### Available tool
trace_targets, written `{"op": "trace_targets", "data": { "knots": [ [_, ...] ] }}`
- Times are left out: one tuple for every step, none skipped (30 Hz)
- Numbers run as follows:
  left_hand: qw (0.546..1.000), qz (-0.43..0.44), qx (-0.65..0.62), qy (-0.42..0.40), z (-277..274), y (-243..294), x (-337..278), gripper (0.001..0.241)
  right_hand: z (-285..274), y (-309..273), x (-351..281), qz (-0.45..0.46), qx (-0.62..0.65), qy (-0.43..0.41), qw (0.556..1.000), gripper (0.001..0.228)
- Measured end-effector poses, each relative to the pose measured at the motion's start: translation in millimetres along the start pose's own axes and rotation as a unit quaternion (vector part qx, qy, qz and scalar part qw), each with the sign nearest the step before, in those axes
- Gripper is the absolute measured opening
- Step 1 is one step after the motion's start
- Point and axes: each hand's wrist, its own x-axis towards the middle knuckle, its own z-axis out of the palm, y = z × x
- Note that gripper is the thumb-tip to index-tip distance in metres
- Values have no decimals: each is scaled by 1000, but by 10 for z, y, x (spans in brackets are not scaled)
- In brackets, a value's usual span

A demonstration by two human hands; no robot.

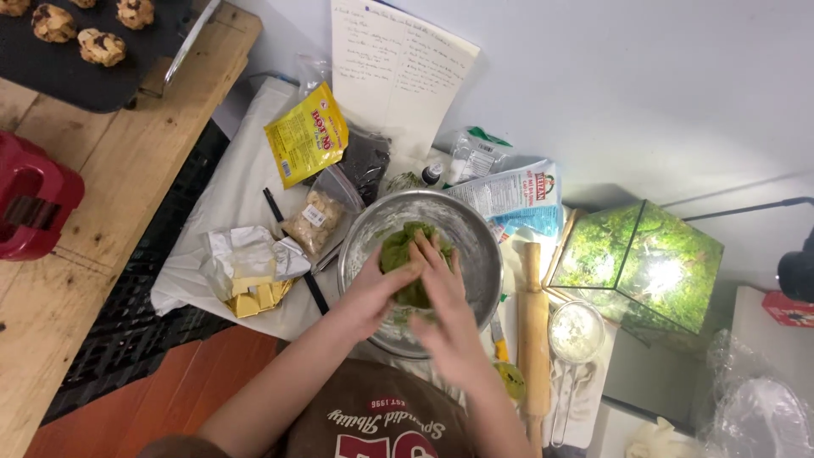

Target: Knead green dough in a metal bowl and then on a flat surface.

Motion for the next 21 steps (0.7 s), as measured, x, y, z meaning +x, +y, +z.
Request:
{"op": "trace_targets", "data": {
  "knots": [
    [1000,3,-1,-3,36,2,13,80,-5,84,-59,-3,-3,1,1000,69],
    [1000,6,10,23,69,3,26,74,-8,169,-117,26,195,111,974,63],
    [999,8,21,49,86,1,13,68,9,239,-190,54,384,215,896,60],
    [999,8,20,48,79,-14,39,68,-69,195,-91,54,383,215,897,60],
    [998,21,31,50,62,-42,32,65,-132,141,-13,82,342,199,914,75],
    [997,34,42,52,47,-75,25,62,-197,92,60,110,301,183,929,94],
    [997,31,44,53,-17,-140,51,62,-155,169,73,113,302,185,928,94],
    [991,77,109,29,-75,-206,78,64,-119,246,84,188,403,119,888,88],
    [977,126,173,0,-118,-259,140,66,-104,335,115,255,493,53,830,84],
    [977,125,174,-3,-103,-218,136,66,21,498,63,255,493,56,830,84],
    [949,162,271,-19,-80,-165,149,65,134,670,32,245,492,85,831,71],
    [909,198,365,-34,-61,-112,162,64,251,843,4,235,491,114,831,59],
    [909,198,365,-34,-36,-94,152,64,339,915,27,235,491,115,831,59],
    [870,216,443,-6,-19,-79,142,71,435,989,48,237,412,167,864,46],
    [825,230,516,26,-7,-73,110,78,542,1057,57,239,331,214,887,36],
    [825,227,517,29,11,-97,97,78,570,1125,128,241,333,211,887,36],
    [801,223,554,49,29,-120,77,73,605,1185,188,248,335,218,882,29],
    [774,219,590,68,51,-141,57,69,638,1245,248,255,337,225,878,26],
    [773,219,591,67,25,-172,67,69,709,1369,283,255,338,227,877,26],
    [765,244,593,70,1,-201,77,66,778,1492,321,285,362,223,859,31],
    [756,266,594,74,-21,-239,71,63,851,1609,341,316,387,218,838,36]
  ]
}}
